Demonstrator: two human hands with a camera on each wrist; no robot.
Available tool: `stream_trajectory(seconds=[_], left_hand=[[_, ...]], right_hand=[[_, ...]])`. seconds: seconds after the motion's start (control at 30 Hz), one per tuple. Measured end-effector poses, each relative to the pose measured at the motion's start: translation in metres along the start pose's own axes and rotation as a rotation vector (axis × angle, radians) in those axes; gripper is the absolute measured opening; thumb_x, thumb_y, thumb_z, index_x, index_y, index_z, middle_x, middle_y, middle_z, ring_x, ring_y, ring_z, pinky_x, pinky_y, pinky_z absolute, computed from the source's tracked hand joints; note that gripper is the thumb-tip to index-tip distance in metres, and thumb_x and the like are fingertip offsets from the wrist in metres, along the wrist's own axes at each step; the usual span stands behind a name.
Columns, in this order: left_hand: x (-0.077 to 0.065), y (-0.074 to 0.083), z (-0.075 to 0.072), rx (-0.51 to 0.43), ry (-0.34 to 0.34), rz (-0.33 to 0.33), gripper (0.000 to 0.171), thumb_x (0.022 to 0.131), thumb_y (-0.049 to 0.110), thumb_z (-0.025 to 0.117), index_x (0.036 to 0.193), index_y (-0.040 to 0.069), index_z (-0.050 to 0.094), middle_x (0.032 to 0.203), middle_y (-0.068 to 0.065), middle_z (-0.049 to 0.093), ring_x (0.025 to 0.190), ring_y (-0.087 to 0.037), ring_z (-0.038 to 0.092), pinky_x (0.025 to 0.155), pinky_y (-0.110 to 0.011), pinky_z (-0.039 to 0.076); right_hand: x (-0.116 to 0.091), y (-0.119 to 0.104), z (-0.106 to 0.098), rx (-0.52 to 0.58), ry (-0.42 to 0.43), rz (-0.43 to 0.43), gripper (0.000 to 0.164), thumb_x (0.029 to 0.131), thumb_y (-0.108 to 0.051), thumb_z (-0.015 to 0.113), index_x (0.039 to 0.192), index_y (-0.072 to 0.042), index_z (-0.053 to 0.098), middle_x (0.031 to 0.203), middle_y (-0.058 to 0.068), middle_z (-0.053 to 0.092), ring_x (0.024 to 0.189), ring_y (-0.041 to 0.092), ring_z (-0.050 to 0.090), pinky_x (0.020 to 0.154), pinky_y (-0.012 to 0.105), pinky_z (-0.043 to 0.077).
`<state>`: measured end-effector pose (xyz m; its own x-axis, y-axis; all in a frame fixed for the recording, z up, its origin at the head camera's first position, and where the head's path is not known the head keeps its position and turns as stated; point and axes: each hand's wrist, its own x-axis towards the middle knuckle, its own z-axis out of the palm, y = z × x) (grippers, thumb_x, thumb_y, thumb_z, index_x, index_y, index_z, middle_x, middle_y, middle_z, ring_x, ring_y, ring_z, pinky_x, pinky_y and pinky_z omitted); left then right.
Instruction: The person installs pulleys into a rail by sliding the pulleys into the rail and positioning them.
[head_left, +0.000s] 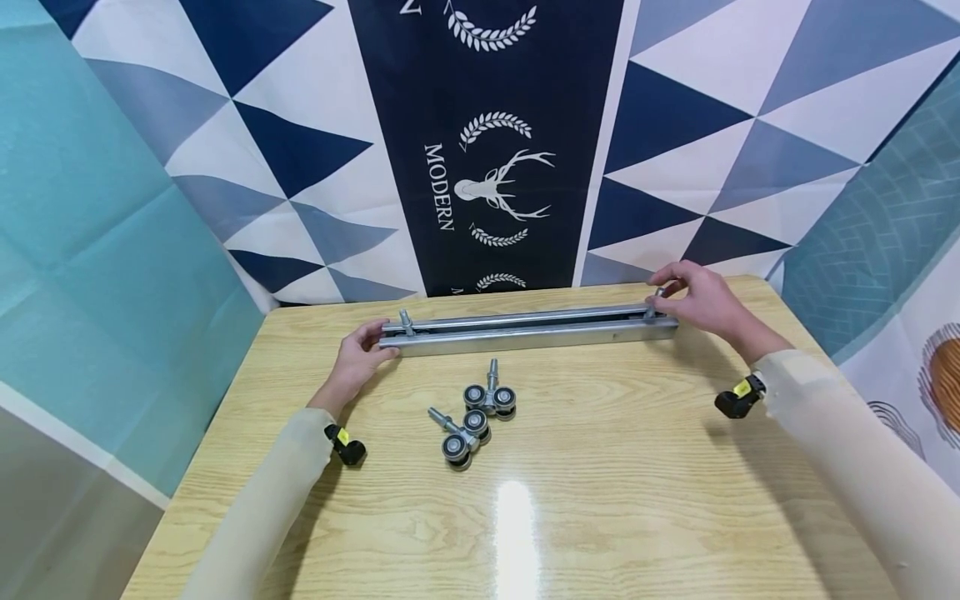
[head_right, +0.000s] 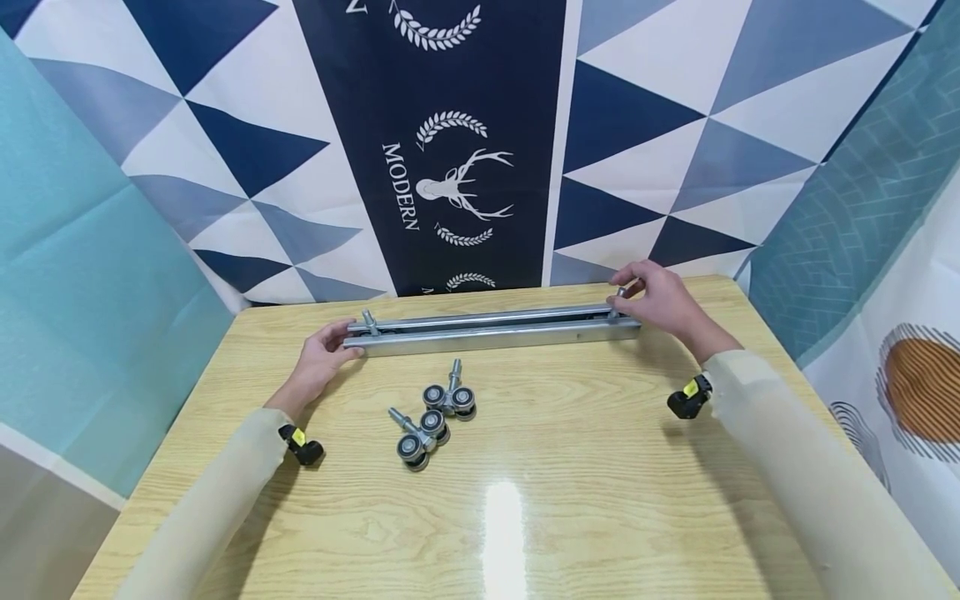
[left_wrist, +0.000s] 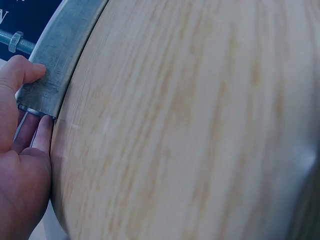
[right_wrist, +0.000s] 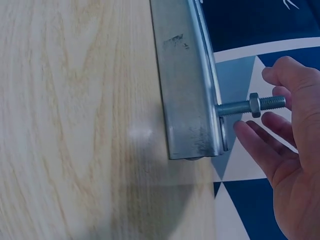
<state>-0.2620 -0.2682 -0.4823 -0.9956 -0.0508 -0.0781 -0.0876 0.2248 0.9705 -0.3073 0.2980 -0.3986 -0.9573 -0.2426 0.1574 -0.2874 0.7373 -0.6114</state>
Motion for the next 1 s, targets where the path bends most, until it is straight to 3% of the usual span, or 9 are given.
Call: stream_trajectory(seconds=[0.13,0.33,0.6,1.0], left_hand=[[-0.001,0.002,0.001,0.014,0.007,0.013,0.065,0.085,-0.001,0.074,0.145,0.008,0.051,0.145,-0.017,0.051,0.13,-0.028,0.047,0.12,-0.043,0.035],[0.0,0.003,0.002,0.015,0.017,0.021,0.065,0.084,-0.002,0.075,0.144,0.006,0.052,0.144,-0.017,0.053,0.129,-0.027,0.048,0.119,-0.043,0.036],[-0.001,0.003,0.002,0.015,0.016,0.016,0.065,0.083,-0.003,0.075,0.144,0.006,0.052,0.145,-0.018,0.052,0.13,-0.028,0.048,0.12,-0.042,0.035],[-0.001,0.001,0.0,0.022,0.007,0.01,0.065,0.085,0.0,0.075,0.145,0.008,0.051,0.146,-0.017,0.051,0.131,-0.028,0.047,0.12,-0.042,0.034]], right_hand=[[-0.001,0.001,0.003,0.014,0.02,0.019,0.033,0.091,-0.024,0.072,0.114,-0.002,0.067,0.114,0.019,0.066,0.101,0.032,0.061,0.069,0.025,0.05],[0.001,0.003,0.007,-0.016,0.045,0.013,0.019,0.092,-0.021,0.069,0.103,-0.005,0.071,0.103,0.015,0.068,0.092,0.026,0.062,0.066,0.027,0.05],[0.002,0.003,0.007,0.045,0.047,0.051,0.021,0.093,-0.015,0.065,0.107,-0.001,0.071,0.101,0.014,0.068,0.08,0.008,0.06,0.058,0.018,0.051],[0.003,0.0,0.015,0.11,0.043,0.039,0.019,0.093,-0.015,0.067,0.104,0.0,0.072,0.095,0.008,0.067,0.08,0.007,0.059,0.059,0.016,0.051]])
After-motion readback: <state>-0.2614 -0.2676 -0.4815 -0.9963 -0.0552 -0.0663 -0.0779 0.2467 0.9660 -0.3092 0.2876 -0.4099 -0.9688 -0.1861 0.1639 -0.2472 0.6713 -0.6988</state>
